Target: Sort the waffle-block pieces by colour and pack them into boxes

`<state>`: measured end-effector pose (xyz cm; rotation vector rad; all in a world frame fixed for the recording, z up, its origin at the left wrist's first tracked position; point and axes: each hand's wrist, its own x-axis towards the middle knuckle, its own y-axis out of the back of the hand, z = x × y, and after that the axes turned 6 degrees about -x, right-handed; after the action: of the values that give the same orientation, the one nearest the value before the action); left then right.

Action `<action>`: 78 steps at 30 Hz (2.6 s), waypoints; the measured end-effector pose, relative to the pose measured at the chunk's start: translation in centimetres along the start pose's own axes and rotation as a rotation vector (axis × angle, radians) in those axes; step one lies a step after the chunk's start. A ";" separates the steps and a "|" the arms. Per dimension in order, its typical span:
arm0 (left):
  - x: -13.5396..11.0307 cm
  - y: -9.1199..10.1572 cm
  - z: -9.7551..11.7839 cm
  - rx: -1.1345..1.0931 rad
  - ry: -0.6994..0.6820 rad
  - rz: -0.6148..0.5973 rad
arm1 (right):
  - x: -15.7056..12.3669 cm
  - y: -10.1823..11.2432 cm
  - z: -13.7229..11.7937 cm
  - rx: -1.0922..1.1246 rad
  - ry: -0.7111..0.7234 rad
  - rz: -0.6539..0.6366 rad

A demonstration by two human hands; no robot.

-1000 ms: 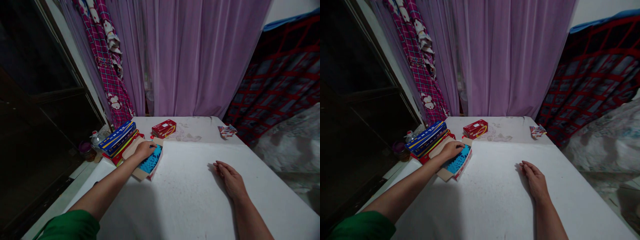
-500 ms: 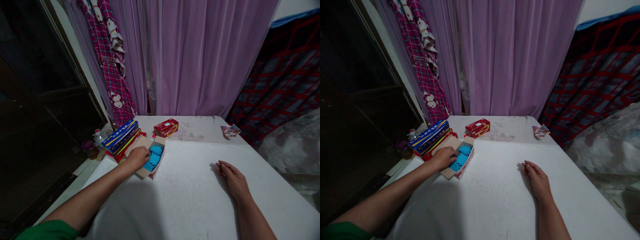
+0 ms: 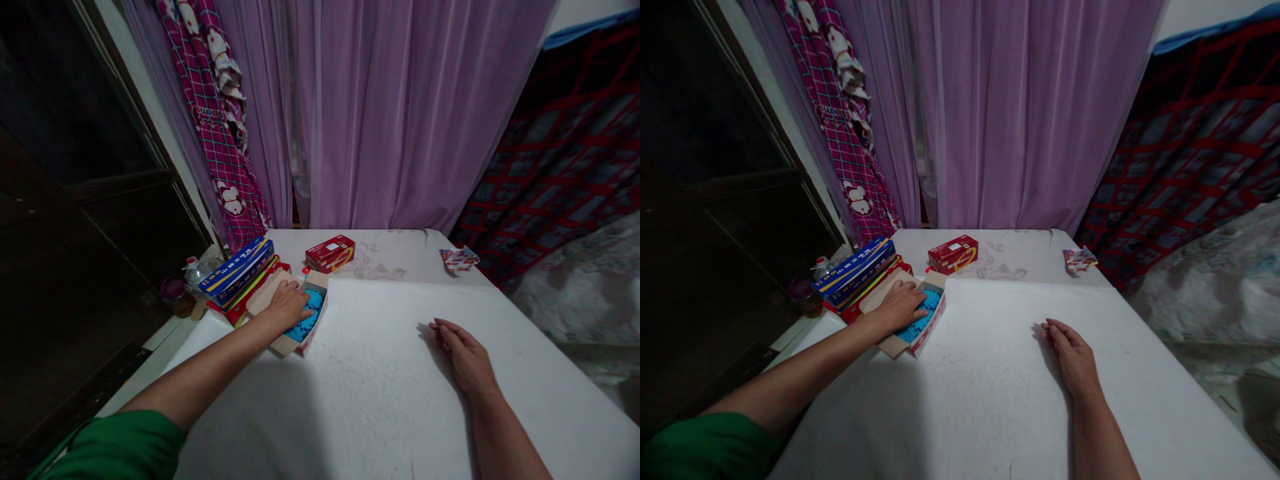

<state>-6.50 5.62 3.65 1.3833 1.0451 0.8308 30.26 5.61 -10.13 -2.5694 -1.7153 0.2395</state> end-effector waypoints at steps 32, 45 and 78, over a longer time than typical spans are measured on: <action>-2.1 -1.0 -1.8 -0.180 -0.121 0.078 | 0.1 0.2 0.4 -0.032 0.035 -0.013; -9.2 -1.5 -3.9 -0.426 0.370 0.536 | -0.5 -0.1 -0.1 -0.052 0.032 0.001; -16.2 -11.6 5.0 -1.179 0.541 0.359 | -0.6 -21.6 -4.5 -0.565 0.266 -0.292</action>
<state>-8.93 -11.93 -6.79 0.3106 0.4644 1.7703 10.95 13.69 -2.99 -2.4535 -2.2526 -0.6554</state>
